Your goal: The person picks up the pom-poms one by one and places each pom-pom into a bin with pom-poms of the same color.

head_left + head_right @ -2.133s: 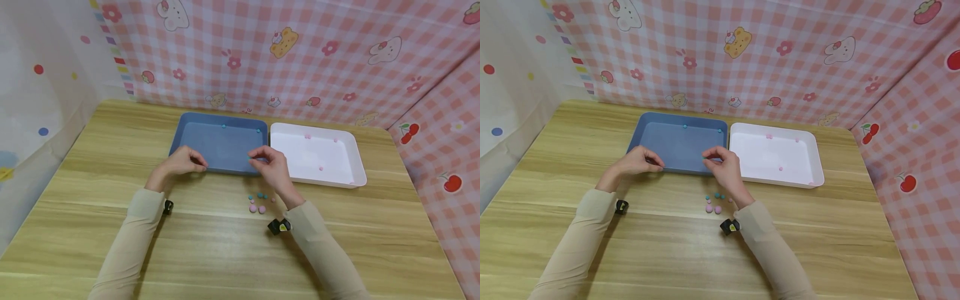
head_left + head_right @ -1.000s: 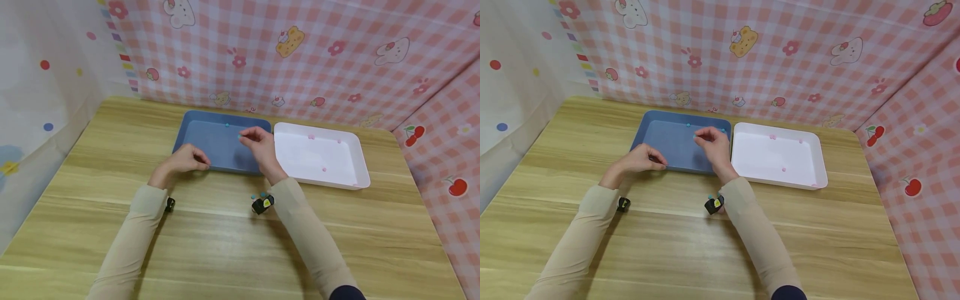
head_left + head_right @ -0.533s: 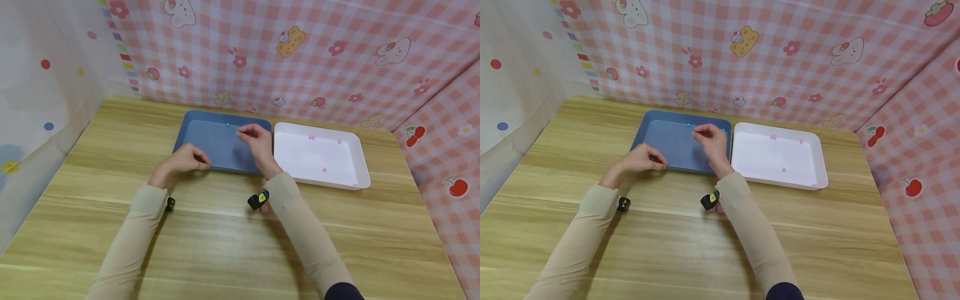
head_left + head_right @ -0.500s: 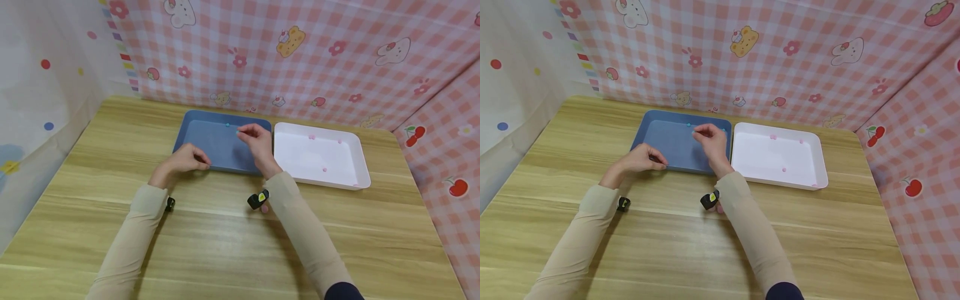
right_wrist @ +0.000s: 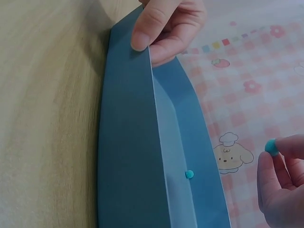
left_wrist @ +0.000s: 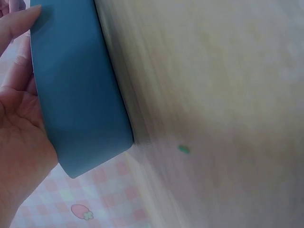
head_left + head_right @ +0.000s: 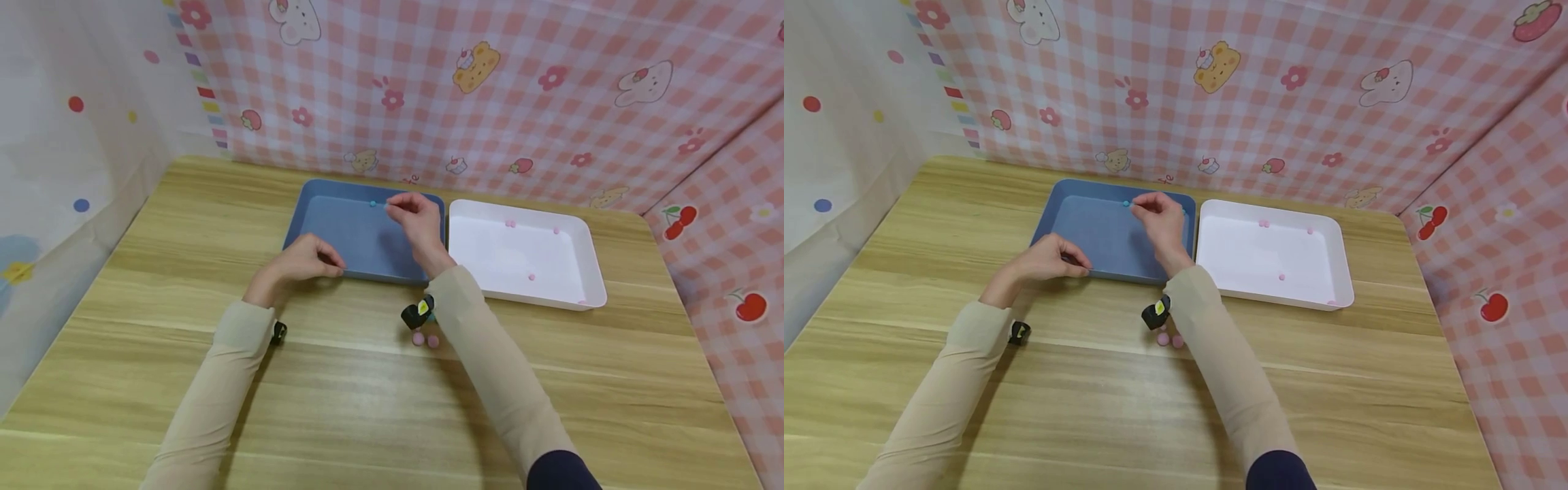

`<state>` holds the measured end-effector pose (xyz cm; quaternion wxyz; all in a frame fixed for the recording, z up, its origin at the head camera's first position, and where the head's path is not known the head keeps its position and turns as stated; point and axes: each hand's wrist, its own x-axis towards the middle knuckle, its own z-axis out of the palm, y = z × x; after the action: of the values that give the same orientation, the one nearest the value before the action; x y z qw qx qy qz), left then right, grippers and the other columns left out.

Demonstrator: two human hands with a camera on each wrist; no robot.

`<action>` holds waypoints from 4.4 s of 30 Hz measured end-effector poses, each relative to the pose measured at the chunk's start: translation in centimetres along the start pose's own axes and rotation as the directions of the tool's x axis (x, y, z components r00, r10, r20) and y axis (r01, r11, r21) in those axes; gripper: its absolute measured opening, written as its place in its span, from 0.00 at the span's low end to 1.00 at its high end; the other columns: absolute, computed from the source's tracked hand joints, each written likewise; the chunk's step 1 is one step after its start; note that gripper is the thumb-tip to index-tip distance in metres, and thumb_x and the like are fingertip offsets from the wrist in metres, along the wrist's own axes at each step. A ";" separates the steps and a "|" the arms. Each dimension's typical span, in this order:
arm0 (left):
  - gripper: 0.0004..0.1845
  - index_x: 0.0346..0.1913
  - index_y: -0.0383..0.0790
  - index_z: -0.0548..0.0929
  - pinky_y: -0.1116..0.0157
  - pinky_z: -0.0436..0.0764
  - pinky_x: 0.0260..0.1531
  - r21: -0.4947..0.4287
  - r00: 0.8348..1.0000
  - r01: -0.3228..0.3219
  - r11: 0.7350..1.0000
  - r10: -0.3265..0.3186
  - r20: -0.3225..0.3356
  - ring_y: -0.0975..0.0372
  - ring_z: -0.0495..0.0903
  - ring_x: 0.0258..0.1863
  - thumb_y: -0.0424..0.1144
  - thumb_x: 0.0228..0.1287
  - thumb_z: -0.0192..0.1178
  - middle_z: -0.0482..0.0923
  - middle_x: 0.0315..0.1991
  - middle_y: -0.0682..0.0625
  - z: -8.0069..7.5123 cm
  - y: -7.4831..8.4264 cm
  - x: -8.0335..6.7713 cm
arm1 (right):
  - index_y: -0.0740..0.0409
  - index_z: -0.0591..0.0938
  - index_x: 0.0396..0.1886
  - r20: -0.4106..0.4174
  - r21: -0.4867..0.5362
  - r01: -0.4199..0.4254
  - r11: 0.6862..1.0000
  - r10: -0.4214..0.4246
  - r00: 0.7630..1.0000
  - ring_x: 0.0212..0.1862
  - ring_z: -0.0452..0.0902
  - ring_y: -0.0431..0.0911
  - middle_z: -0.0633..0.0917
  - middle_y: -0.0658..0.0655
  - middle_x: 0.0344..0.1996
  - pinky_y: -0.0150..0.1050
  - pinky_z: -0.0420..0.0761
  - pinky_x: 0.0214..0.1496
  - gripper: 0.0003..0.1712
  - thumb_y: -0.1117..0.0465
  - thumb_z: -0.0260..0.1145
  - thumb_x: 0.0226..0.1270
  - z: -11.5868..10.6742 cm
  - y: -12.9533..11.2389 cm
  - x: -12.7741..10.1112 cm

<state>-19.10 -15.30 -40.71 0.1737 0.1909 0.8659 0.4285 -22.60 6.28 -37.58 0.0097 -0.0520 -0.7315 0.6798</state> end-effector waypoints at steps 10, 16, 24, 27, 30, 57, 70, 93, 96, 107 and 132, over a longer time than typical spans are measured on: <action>0.04 0.33 0.35 0.88 0.65 0.76 0.37 -0.003 1.000 0.001 1.000 -0.001 -0.004 0.61 0.80 0.33 0.31 0.53 0.66 0.85 0.31 0.48 0.0 0.0 0.1 | 0.62 0.84 0.34 -0.031 -0.006 0.013 1.000 -0.013 0.999 0.33 0.74 0.40 0.81 0.51 0.29 0.31 0.74 0.37 0.05 0.70 0.68 0.57 0.4 0.4 0.9; 0.04 0.33 0.35 0.88 0.66 0.76 0.37 0.003 1.000 -0.003 1.000 0.003 -0.009 0.62 0.79 0.32 0.31 0.53 0.67 0.85 0.31 0.48 0.0 -0.2 0.1 | 0.64 0.83 0.34 -0.054 -0.017 0.036 0.999 -0.037 0.998 0.31 0.74 0.39 0.81 0.51 0.28 0.30 0.74 0.36 0.05 0.70 0.68 0.57 0.8 0.8 1.3; 0.04 0.33 0.34 0.88 0.67 0.76 0.37 -0.007 1.000 -0.009 1.000 0.009 -0.009 0.64 0.79 0.32 0.31 0.53 0.66 0.85 0.31 0.47 0.0 -0.3 0.1 | 0.63 0.84 0.36 -0.067 -0.041 0.027 0.999 -0.030 0.997 0.33 0.74 0.40 0.82 0.53 0.30 0.30 0.73 0.36 0.06 0.68 0.68 0.58 0.8 0.7 1.3; 0.04 0.33 0.33 0.88 0.67 0.76 0.37 -0.010 1.000 -0.009 1.000 0.009 -0.007 0.64 0.79 0.31 0.30 0.53 0.66 0.85 0.31 0.46 0.0 -0.1 0.0 | 0.62 0.84 0.35 -0.062 -0.031 0.017 0.999 -0.019 0.998 0.34 0.74 0.40 0.82 0.52 0.30 0.30 0.73 0.37 0.05 0.68 0.68 0.58 0.5 0.3 1.1; 0.04 0.33 0.33 0.87 0.67 0.76 0.37 -0.011 1.000 -0.004 1.000 0.004 -0.005 0.64 0.79 0.31 0.30 0.53 0.66 0.85 0.31 0.46 0.0 0.0 0.0 | 0.62 0.84 0.34 -0.056 0.020 0.023 1.000 -0.022 0.998 0.33 0.75 0.40 0.82 0.51 0.29 0.30 0.74 0.37 0.05 0.70 0.68 0.57 0.1 -0.2 0.7; 0.05 0.35 0.32 0.87 0.66 0.76 0.38 -0.007 1.000 0.002 1.000 -0.002 0.016 0.60 0.80 0.34 0.31 0.55 0.65 0.85 0.33 0.45 -0.1 0.2 -0.2 | 0.69 0.80 0.39 0.106 0.063 0.075 0.995 -0.082 0.991 0.38 0.78 0.40 0.84 0.49 0.34 0.32 0.77 0.45 0.08 0.70 0.65 0.60 -4.7 -0.5 -4.3; 0.05 0.34 0.32 0.87 0.67 0.76 0.37 -0.007 1.000 -0.002 1.000 0.002 0.014 0.62 0.80 0.33 0.30 0.55 0.65 0.85 0.33 0.45 0.0 0.2 -0.1 | 0.69 0.79 0.40 0.156 0.002 0.038 0.999 -0.038 0.987 0.39 0.78 0.40 0.85 0.53 0.37 0.30 0.76 0.43 0.08 0.71 0.64 0.61 -6.8 0.5 -6.6; 0.05 0.35 0.32 0.87 0.67 0.76 0.37 -0.014 1.000 -0.002 1.000 0.003 0.013 0.61 0.80 0.34 0.30 0.55 0.65 0.85 0.33 0.45 -0.1 0.3 -0.2 | 0.73 0.79 0.37 0.283 -0.194 0.022 0.981 0.034 0.959 0.35 0.77 0.40 0.82 0.70 0.39 0.28 0.76 0.36 0.08 0.74 0.65 0.58 -10.2 4.3 -10.5; 0.05 0.34 0.32 0.87 0.67 0.76 0.36 -0.015 1.000 -0.002 1.000 0.002 0.012 0.62 0.79 0.33 0.30 0.55 0.65 0.85 0.33 0.45 0.0 0.4 -0.2 | 0.74 0.78 0.38 0.300 -0.195 0.010 0.981 0.050 0.952 0.33 0.77 0.38 0.82 0.71 0.39 0.28 0.74 0.30 0.09 0.76 0.65 0.57 -10.3 4.8 -10.5; 0.05 0.35 0.31 0.87 0.67 0.76 0.36 -0.028 1.000 -0.007 1.000 0.008 0.020 0.62 0.79 0.33 0.29 0.55 0.65 0.85 0.33 0.45 -0.1 0.2 -0.1 | 0.73 0.79 0.38 0.381 -0.245 0.084 0.966 0.016 0.924 0.39 0.80 0.52 0.82 0.68 0.38 0.30 0.78 0.39 0.12 0.80 0.65 0.51 -10.0 6.2 -10.2; 0.05 0.34 0.31 0.87 0.67 0.76 0.35 -0.035 1.000 0.005 0.999 -0.004 0.019 0.62 0.79 0.32 0.29 0.55 0.65 0.85 0.32 0.45 -0.1 0.3 -0.3 | 0.68 0.80 0.32 0.488 -0.421 0.284 0.862 -0.049 0.871 0.33 0.80 0.48 0.83 0.61 0.30 0.35 0.80 0.36 0.12 0.81 0.66 0.48 -9.7 6.6 -9.8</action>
<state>-18.85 -15.32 -40.33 0.1862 0.1900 0.8569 0.4415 -11.59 15.53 -42.86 -0.1169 0.1755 -0.8592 0.4662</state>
